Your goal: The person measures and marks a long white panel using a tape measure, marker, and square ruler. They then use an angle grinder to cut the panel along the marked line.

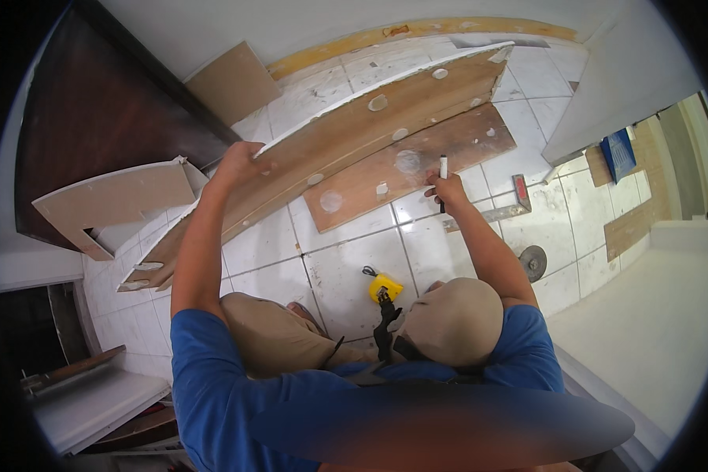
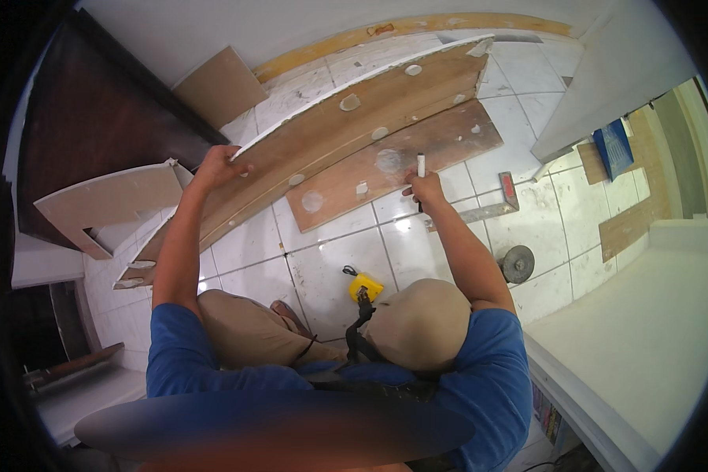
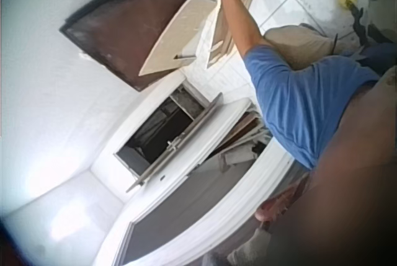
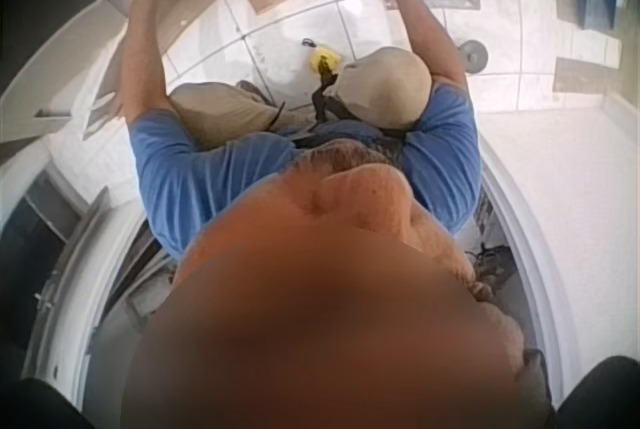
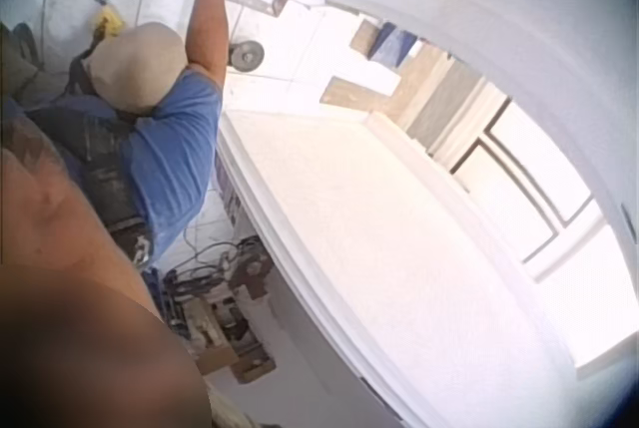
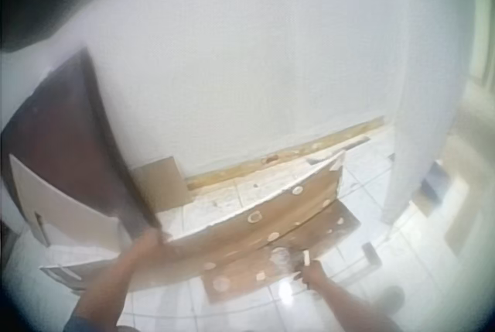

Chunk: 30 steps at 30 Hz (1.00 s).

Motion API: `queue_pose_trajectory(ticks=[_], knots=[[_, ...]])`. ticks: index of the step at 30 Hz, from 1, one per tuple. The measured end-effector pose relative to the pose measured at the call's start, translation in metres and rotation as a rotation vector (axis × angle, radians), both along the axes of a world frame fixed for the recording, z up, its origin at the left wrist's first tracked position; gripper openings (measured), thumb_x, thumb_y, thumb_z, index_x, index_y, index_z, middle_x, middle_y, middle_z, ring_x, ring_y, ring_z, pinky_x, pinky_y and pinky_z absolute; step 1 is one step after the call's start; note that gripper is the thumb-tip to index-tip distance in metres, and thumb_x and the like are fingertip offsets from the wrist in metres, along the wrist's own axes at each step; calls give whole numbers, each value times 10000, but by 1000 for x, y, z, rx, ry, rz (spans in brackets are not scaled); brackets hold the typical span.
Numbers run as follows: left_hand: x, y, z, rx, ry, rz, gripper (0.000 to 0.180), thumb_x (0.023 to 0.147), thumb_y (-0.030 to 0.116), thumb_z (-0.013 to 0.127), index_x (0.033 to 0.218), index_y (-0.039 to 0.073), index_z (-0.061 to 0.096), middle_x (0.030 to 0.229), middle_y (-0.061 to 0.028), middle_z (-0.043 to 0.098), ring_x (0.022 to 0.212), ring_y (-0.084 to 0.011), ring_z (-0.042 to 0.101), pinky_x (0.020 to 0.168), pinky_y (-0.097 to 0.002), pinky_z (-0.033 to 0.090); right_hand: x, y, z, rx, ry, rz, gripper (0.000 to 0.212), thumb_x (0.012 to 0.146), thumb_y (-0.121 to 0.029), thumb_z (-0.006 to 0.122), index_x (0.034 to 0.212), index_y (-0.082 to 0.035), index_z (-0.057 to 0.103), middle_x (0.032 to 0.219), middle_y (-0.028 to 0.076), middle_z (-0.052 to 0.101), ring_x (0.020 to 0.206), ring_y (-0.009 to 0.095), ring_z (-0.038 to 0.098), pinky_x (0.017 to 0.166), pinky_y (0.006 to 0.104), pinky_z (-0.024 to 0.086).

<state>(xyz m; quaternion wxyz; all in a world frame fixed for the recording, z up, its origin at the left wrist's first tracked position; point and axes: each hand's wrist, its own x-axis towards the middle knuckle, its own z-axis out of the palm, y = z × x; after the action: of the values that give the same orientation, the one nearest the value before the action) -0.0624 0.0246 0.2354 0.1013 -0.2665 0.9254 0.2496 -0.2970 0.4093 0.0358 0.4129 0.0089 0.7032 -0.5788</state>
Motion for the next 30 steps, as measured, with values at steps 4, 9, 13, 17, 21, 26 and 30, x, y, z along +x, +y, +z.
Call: queue_pose_trajectory(ticks=[4,9,13,17,21,26,30], knots=[[2,10,4,-87,-21,-70,362,770,302,835,1020,51,762,844,-182,726,743,-293,687,729,-400,524,-14,-12,-2,-73,-33,-107,167,876,-115,627,1034,-64,650,862,68,676,643,166,664,446,278,395],[-1,7,1,-111,-7,-79,425,750,343,852,1041,47,757,855,-209,716,748,-320,686,732,-413,526,-44,-39,-13,-146,23,-119,223,930,-144,622,1119,-25,617,906,83,664,646,192,659,475,309,432],[-2,11,10,-73,-35,-26,477,720,369,865,1046,39,755,871,-199,726,771,-323,690,754,-411,527,-48,-70,-5,-250,-1,-164,311,944,-151,619,1215,-15,551,955,98,648,669,208,663,478,311,442],[-3,11,16,-61,-31,-55,474,708,355,868,1042,37,759,871,-183,735,779,-326,692,760,-411,527,-47,-92,8,-274,-136,-219,297,946,-142,615,1210,-37,530,936,92,633,689,205,664,489,306,452],[-8,9,7,-53,81,-139,415,726,321,832,1021,38,756,841,-177,730,767,-314,697,767,-405,535,-68,-84,-18,-272,-116,-46,268,936,-197,643,1141,-46,561,962,99,649,698,196,664,519,327,488],[-4,6,3,-16,-2,-8,328,762,242,801,982,5,750,789,-187,718,686,-280,686,719,-385,525,-25,-62,-13,89,414,242,426,936,-338,648,1173,12,586,1009,163,702,782,272,700,658,412,555],[-12,2,5,-77,-45,1,317,771,240,794,970,-3,750,787,-181,720,684,-281,682,710,-397,522,52,-11,-36,402,749,461,497,970,-412,571,1218,18,598,1093,258,677,937,386,681,824,490,536]])
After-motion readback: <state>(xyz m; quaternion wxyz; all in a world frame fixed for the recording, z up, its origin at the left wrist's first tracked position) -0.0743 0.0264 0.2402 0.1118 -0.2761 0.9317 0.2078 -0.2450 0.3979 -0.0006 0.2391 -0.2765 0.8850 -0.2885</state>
